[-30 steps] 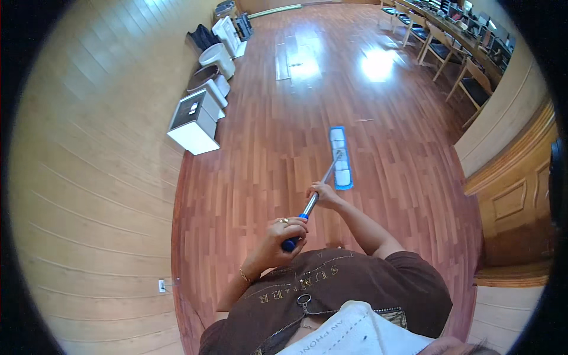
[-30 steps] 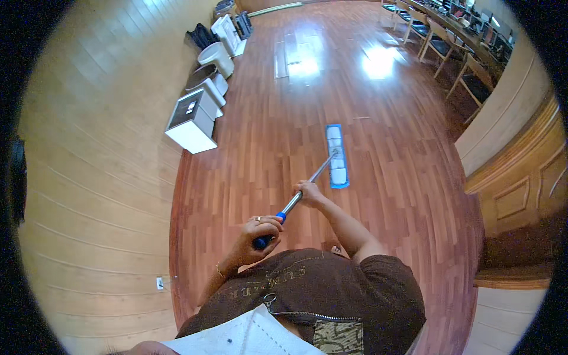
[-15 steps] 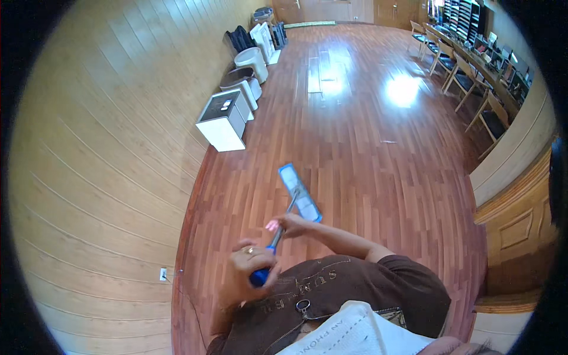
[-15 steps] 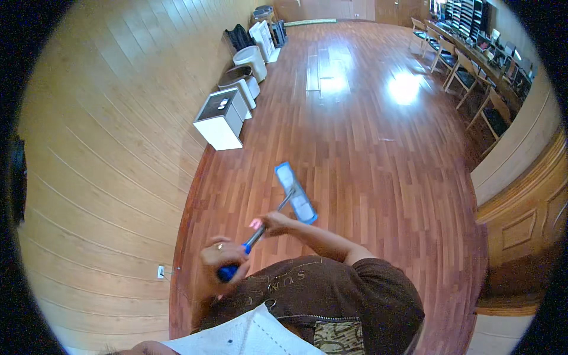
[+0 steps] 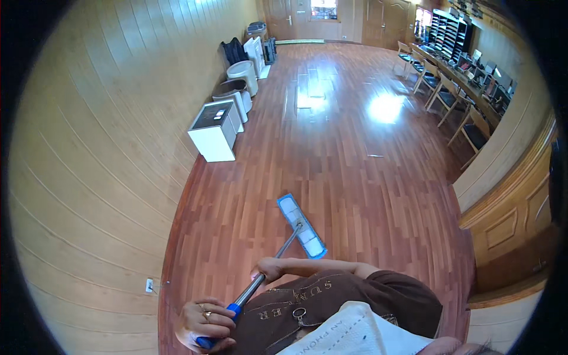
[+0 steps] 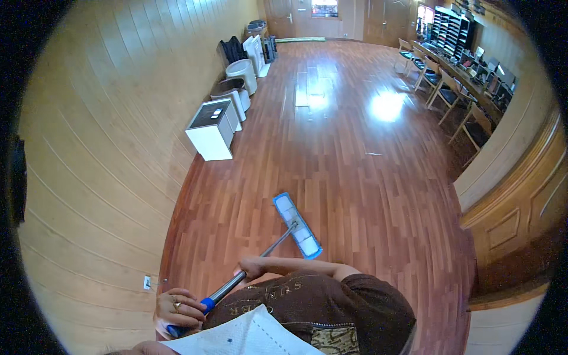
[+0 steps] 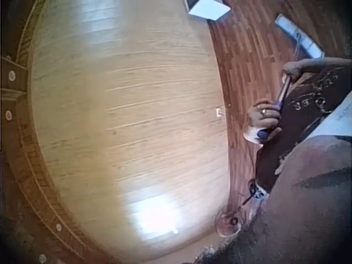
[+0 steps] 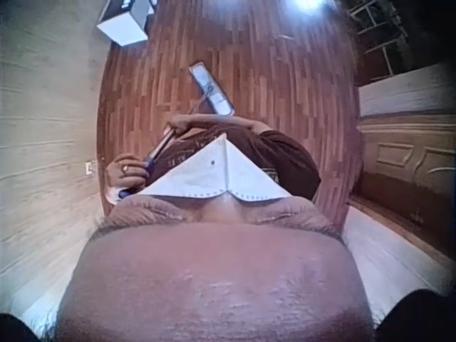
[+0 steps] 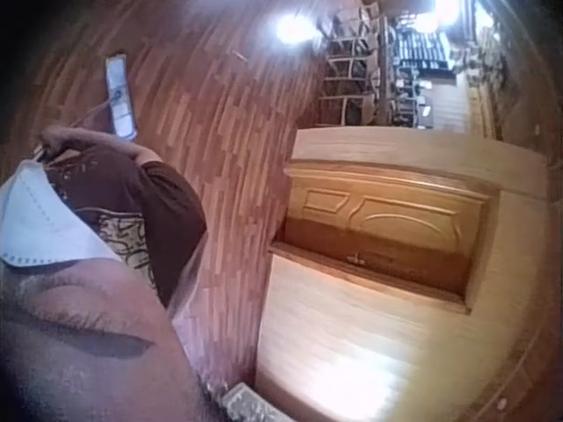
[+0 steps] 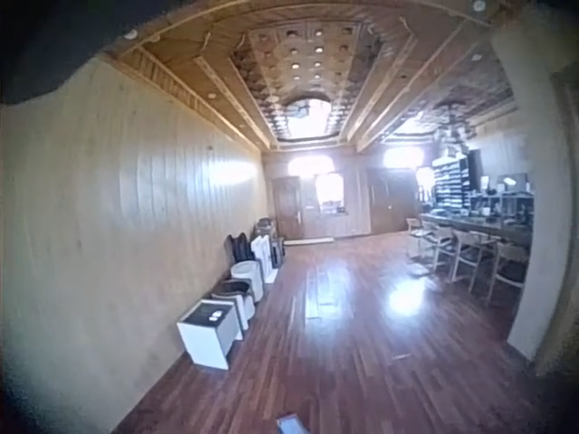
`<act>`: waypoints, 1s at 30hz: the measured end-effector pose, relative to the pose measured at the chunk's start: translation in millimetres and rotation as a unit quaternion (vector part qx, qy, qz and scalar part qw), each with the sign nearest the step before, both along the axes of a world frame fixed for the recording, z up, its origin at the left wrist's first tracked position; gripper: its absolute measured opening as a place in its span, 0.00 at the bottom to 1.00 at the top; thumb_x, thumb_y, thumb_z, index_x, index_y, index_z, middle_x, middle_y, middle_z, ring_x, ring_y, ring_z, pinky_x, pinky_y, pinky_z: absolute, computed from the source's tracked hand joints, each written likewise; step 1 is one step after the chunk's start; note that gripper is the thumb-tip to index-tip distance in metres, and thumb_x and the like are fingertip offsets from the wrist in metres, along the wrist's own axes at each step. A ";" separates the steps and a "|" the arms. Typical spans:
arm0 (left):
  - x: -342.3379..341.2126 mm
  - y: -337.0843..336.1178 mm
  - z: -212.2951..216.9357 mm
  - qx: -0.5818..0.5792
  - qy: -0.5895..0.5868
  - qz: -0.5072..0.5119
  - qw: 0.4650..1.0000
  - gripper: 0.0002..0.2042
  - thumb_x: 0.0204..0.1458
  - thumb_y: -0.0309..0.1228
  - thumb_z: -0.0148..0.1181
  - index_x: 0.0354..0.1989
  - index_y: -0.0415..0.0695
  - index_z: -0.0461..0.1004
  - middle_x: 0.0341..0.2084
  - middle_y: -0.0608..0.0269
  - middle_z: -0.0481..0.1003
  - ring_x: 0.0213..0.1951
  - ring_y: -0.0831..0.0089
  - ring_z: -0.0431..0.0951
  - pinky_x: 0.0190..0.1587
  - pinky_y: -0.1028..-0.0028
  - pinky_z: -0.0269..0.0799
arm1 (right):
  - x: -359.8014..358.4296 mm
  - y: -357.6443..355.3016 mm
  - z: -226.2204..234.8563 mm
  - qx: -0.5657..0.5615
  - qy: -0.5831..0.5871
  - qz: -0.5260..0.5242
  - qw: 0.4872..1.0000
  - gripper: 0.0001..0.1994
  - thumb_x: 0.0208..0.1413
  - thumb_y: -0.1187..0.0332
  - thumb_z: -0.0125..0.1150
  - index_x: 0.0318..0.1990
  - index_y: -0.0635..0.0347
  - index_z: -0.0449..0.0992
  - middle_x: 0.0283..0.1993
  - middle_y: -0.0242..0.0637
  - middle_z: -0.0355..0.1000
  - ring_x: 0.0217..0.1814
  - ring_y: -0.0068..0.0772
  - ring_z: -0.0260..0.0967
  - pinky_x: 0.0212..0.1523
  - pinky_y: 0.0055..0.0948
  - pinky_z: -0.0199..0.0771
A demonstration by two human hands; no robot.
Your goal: Mopping a large wooden floor in a manufacturing or showroom environment.
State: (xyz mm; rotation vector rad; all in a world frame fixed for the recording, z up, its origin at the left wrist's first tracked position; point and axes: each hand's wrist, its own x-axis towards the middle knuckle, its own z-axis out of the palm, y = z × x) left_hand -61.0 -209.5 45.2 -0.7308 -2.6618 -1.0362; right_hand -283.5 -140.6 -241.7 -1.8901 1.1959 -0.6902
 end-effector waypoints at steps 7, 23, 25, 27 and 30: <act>-48.2 -30.1 -23.5 0.083 -0.020 -0.116 0.990 0.08 0.40 0.31 0.69 0.23 0.45 0.74 0.27 0.62 0.78 0.36 0.60 0.80 0.41 0.61 0.71 | -30.8 41.9 -9.3 -0.052 0.058 -0.220 0.972 0.08 0.42 0.60 0.60 0.25 0.53 0.73 0.27 0.43 0.73 0.30 0.53 0.70 0.30 0.49 0.67; -151.6 70.1 -103.2 0.211 -0.148 -0.382 0.887 0.07 0.45 0.31 0.68 0.28 0.43 0.76 0.31 0.60 0.79 0.45 0.58 0.78 0.52 0.57 0.62 | -26.2 264.0 -62.1 -0.005 0.131 -0.602 0.788 0.07 0.41 0.66 0.62 0.29 0.54 0.77 0.28 0.41 0.74 0.31 0.43 0.73 0.32 0.36 0.71; -146.4 99.4 -96.5 0.217 -0.176 -0.430 0.858 0.06 0.46 0.31 0.67 0.28 0.43 0.76 0.30 0.59 0.78 0.42 0.58 0.78 0.52 0.58 0.63 | -5.5 308.6 -164.9 -0.030 -0.095 -0.687 0.719 0.07 0.41 0.66 0.62 0.29 0.54 0.77 0.28 0.41 0.74 0.31 0.44 0.73 0.33 0.35 0.71; -141.8 108.2 -113.5 0.247 -0.220 -0.448 0.830 0.06 0.46 0.28 0.66 0.28 0.42 0.74 0.31 0.58 0.76 0.43 0.60 0.76 0.49 0.62 0.66 | 29.0 325.2 -114.5 -0.016 -0.055 -0.710 0.702 0.07 0.41 0.65 0.62 0.29 0.55 0.76 0.27 0.43 0.73 0.30 0.42 0.73 0.32 0.36 0.70; -136.0 138.4 -127.6 0.258 -0.245 -0.482 0.801 0.06 0.46 0.26 0.65 0.28 0.41 0.73 0.31 0.57 0.76 0.43 0.59 0.75 0.48 0.62 0.67 | 72.8 366.0 -98.6 0.034 0.126 -0.740 0.660 0.03 0.42 0.67 0.61 0.25 0.55 0.76 0.25 0.35 0.75 0.28 0.28 0.71 0.29 0.32 0.67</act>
